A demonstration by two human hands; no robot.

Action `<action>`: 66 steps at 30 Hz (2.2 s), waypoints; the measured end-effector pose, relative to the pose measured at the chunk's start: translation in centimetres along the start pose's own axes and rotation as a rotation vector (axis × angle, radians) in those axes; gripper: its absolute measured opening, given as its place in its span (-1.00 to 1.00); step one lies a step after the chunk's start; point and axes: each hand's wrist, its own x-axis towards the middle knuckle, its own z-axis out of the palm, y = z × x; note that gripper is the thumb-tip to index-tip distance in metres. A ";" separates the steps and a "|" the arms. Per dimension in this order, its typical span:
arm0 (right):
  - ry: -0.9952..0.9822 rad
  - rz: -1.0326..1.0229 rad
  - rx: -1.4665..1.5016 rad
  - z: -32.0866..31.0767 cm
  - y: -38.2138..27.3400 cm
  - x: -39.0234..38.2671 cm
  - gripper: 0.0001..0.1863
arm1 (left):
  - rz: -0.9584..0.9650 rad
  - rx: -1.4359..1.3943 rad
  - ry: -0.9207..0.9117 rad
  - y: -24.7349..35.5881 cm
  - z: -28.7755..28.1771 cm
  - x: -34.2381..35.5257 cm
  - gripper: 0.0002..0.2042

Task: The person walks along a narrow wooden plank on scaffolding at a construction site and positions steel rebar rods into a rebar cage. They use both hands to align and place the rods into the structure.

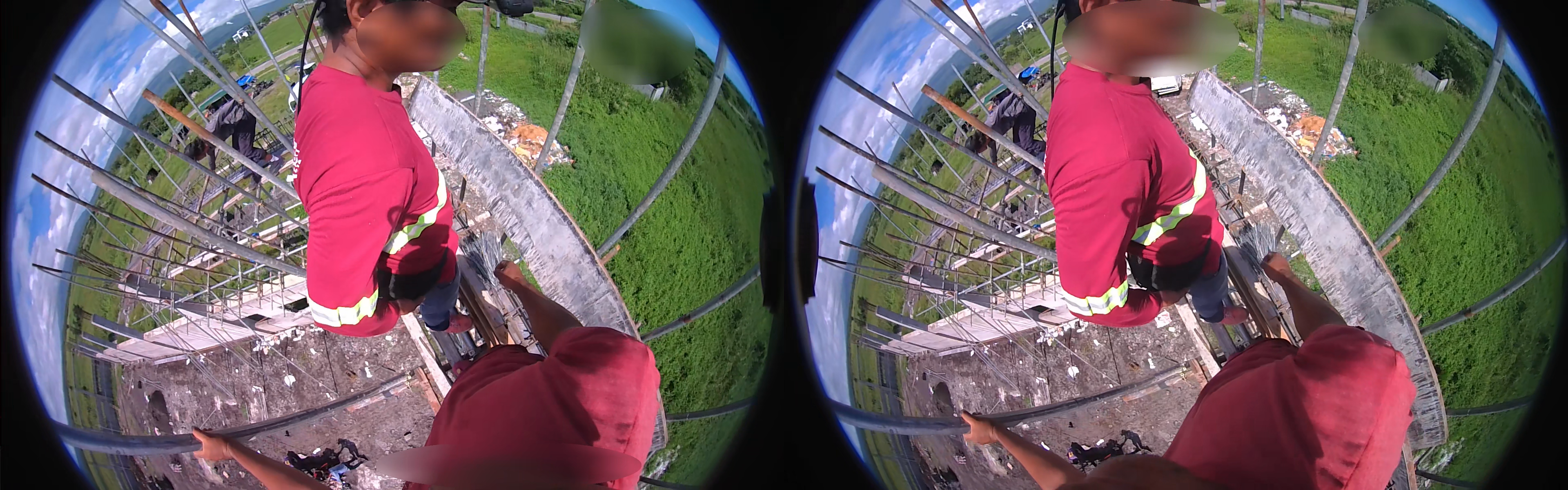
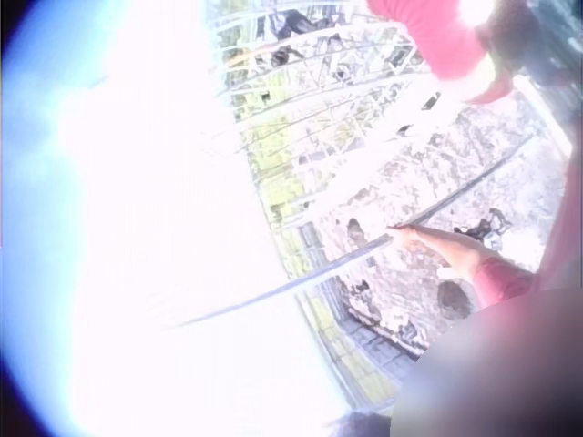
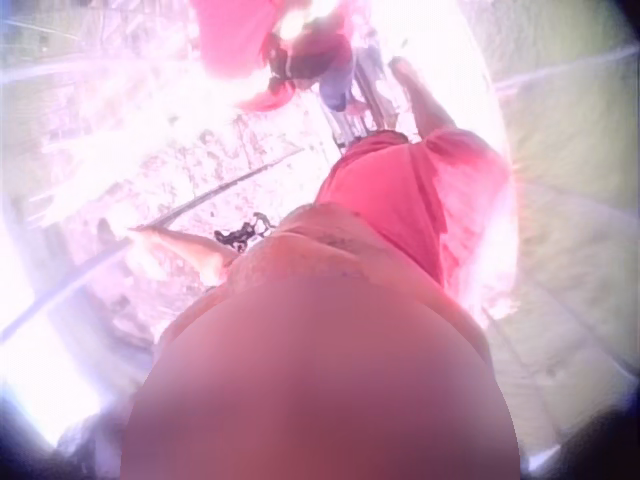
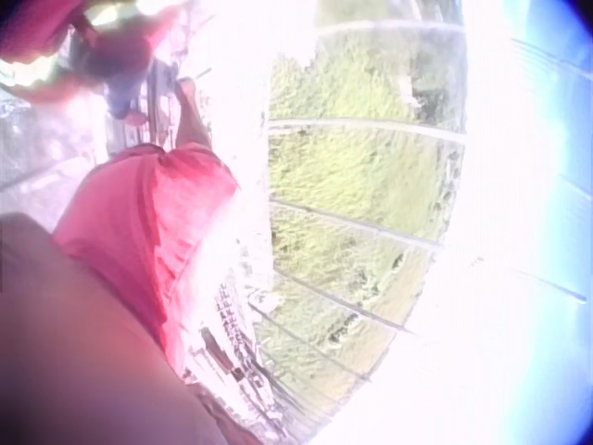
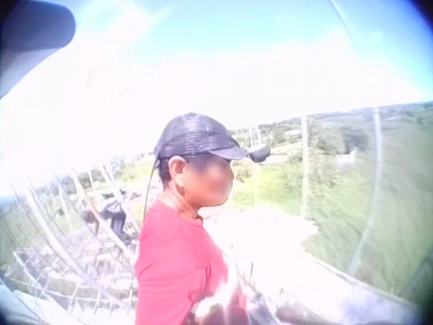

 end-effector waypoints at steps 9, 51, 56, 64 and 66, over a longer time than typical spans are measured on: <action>0.718 -0.396 0.213 -19.8 -22.3 -1.9 -0.77 | 0.027 -0.072 -0.070 1.1 -1.0 -0.7 -0.29; -0.053 -1.218 0.319 -37.4 -49.4 -8.5 -0.49 | 0.002 -0.173 -0.103 3.8 -3.0 -3.0 -0.36; 0.434 -1.434 -0.129 -34.8 -49.5 -15.1 -0.52 | 0.027 -0.158 -0.098 1.9 -1.8 -1.7 -0.35; 0.680 -1.433 -0.326 -31.8 -50.1 -17.8 -0.60 | -0.001 -0.101 -0.057 0.8 -0.5 -0.3 -0.32; 0.674 -1.421 -0.340 -31.7 -50.2 -17.7 -0.61 | 0.009 -0.083 -0.067 1.1 -1.0 -0.6 -0.32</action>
